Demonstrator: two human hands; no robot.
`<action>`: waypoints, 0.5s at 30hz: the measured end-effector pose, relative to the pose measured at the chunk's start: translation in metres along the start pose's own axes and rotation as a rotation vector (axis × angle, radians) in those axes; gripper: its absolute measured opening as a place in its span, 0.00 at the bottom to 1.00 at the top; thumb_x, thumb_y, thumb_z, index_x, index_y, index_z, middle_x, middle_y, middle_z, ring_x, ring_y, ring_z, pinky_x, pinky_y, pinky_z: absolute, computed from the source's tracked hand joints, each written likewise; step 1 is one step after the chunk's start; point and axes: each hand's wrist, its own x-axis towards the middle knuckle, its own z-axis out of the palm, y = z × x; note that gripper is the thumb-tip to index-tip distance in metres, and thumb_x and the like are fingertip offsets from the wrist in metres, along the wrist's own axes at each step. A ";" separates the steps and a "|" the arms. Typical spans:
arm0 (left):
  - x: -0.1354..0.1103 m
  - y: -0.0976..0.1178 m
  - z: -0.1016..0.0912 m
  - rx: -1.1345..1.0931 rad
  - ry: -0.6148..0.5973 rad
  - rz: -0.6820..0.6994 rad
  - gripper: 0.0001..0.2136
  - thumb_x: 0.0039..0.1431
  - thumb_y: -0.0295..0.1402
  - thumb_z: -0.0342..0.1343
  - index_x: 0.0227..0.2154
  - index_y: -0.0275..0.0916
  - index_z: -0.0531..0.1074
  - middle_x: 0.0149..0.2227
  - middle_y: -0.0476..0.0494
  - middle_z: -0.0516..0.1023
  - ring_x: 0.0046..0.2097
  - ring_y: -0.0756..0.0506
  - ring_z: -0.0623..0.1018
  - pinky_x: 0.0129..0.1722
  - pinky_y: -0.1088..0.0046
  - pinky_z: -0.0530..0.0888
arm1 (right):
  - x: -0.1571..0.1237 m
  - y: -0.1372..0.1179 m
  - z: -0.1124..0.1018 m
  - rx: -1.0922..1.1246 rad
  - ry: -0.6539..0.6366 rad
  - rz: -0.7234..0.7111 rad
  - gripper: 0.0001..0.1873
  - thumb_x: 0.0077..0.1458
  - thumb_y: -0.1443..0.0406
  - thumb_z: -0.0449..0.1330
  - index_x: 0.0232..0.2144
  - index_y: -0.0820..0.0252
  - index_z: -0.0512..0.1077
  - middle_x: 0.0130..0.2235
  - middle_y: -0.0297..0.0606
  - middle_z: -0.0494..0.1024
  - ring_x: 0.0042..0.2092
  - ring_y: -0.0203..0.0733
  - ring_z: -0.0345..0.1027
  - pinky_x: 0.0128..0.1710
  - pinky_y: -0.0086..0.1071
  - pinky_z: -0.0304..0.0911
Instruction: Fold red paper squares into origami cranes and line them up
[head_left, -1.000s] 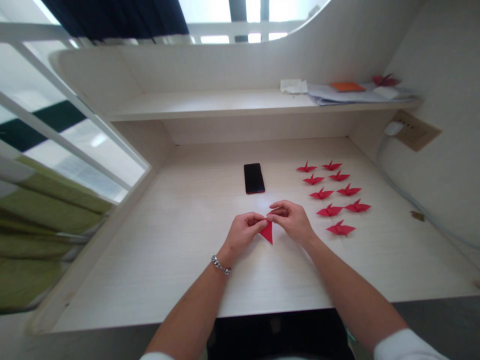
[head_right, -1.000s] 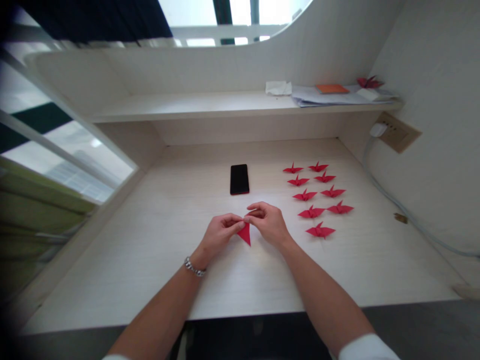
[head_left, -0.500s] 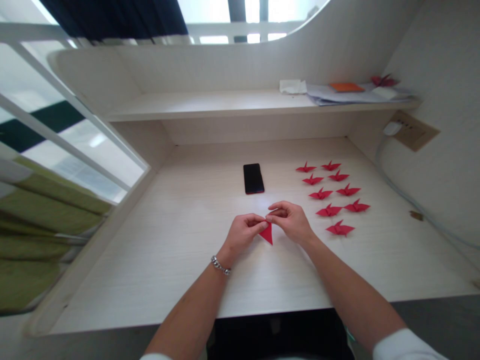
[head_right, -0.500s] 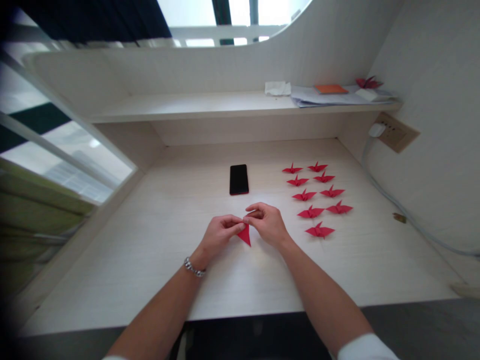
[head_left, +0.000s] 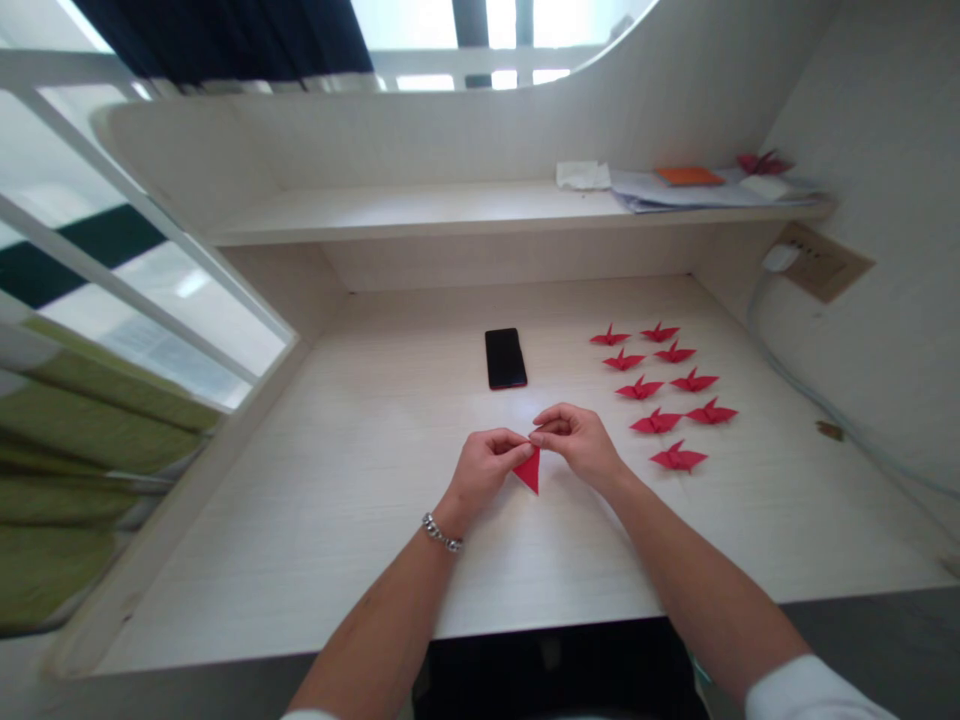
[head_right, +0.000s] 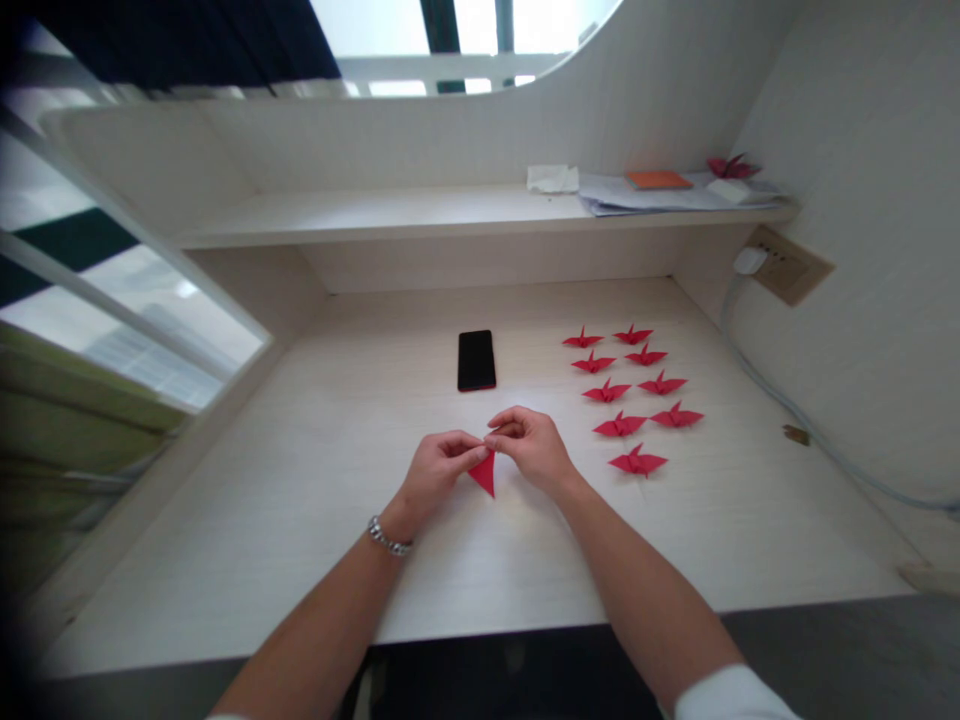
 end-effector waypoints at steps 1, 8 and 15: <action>0.000 -0.001 0.000 -0.003 0.006 -0.001 0.11 0.47 0.38 0.65 0.27 0.34 0.79 0.27 0.43 0.80 0.29 0.47 0.76 0.30 0.74 0.70 | 0.000 0.000 0.000 0.004 0.001 0.004 0.17 0.37 0.60 0.71 0.31 0.60 0.74 0.27 0.36 0.79 0.30 0.42 0.74 0.33 0.34 0.69; 0.001 -0.003 -0.002 -0.044 0.037 -0.048 0.11 0.46 0.38 0.66 0.27 0.34 0.79 0.28 0.42 0.80 0.30 0.47 0.76 0.31 0.73 0.71 | 0.002 -0.004 -0.001 0.053 0.053 0.028 0.18 0.46 0.53 0.65 0.34 0.61 0.73 0.29 0.39 0.79 0.30 0.39 0.72 0.34 0.35 0.69; 0.000 0.001 0.000 -0.074 0.007 -0.069 0.10 0.45 0.37 0.66 0.27 0.34 0.79 0.28 0.41 0.81 0.30 0.46 0.77 0.31 0.73 0.72 | -0.001 -0.004 -0.001 -0.306 -0.033 -0.048 0.12 0.51 0.57 0.61 0.27 0.61 0.74 0.24 0.34 0.74 0.26 0.36 0.65 0.28 0.30 0.60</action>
